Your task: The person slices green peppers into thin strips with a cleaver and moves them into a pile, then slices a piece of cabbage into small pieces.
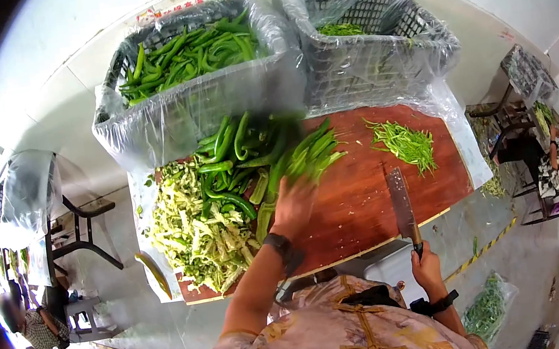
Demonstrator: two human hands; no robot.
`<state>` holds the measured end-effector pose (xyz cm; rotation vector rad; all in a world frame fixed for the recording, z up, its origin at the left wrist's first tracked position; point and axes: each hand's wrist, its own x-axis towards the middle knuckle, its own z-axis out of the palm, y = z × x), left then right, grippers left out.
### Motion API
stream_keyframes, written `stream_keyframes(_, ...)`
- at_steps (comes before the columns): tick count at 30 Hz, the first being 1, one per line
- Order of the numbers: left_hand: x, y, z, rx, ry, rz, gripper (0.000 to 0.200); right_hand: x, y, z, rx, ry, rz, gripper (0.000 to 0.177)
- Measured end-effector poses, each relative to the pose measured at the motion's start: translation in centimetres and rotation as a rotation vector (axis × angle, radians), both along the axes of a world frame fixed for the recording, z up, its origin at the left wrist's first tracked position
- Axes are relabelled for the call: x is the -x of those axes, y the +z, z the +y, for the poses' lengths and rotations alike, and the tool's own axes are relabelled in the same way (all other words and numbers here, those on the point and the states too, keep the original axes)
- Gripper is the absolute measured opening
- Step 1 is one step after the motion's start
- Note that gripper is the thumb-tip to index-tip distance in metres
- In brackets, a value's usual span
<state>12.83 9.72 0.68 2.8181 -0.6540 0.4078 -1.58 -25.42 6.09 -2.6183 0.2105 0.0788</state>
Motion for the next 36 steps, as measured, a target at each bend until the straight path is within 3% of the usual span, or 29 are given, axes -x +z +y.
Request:
stream_keyframes(8, -0.1, -0.1, 1.0, 0.085, -0.015, 0.011, 0.039, -0.4, 0.5, 0.7, -0.014, -0.039, 0.020, 0.019)
stream_keyframes(13, -0.7, 0.0, 2.1, 0.059, -0.033, 0.032, 0.040, -1.4, 1.1, 1.5, 0.025, 0.063, -0.021, 0.019)
stream_keyframes(18, -0.6, -0.4, 1.9, 0.121, -0.031, -0.066, 0.036, -2.8, 1.4, 0.5, 0.089, 0.133, -0.007, 0.017)
stream_keyframes(22, -0.4, -0.3, 0.6, 0.161, -0.034, -0.147, 0.028, -4.4, 2.0, -0.6, 0.027, 0.042, 0.037, 0.016)
stream_keyframes(23, -0.4, 0.4, -0.1, 0.244, -0.020, -0.304, 0.020, -4.7, 2.8, -0.6, 0.023, 0.027, 0.048, 0.020)
stream_keyframes(26, -0.3, 1.4, -1.5, 0.288, -0.006, -0.133, 0.015, -6.0, 4.6, -0.8, -0.083, -0.001, 0.056, 0.021)
stream_keyframes(29, -1.2, 2.1, -3.5, 0.302, -0.063, -0.274, 0.014, -8.0, 3.6, -2.7, -0.034, 0.090, -0.029, 0.015)
stream_keyframes(32, -1.5, 3.0, -5.9, 0.391, -0.019, -0.151, 0.017, -9.9, 2.8, -4.0, 0.030, 0.174, -0.050, 0.018)
stream_keyframes(33, -2.9, 0.6, -6.5, 0.295, -0.062, -0.183, 0.020, -10.6, 2.5, -4.6, 0.021, 0.190, -0.054, 0.018)
stream_keyframes(36, -4.2, 0.8, -8.5, 0.177, 0.058, -0.203, 0.022, -12.2, 1.8, -6.2, 0.005, 0.306, -0.103, 0.020)
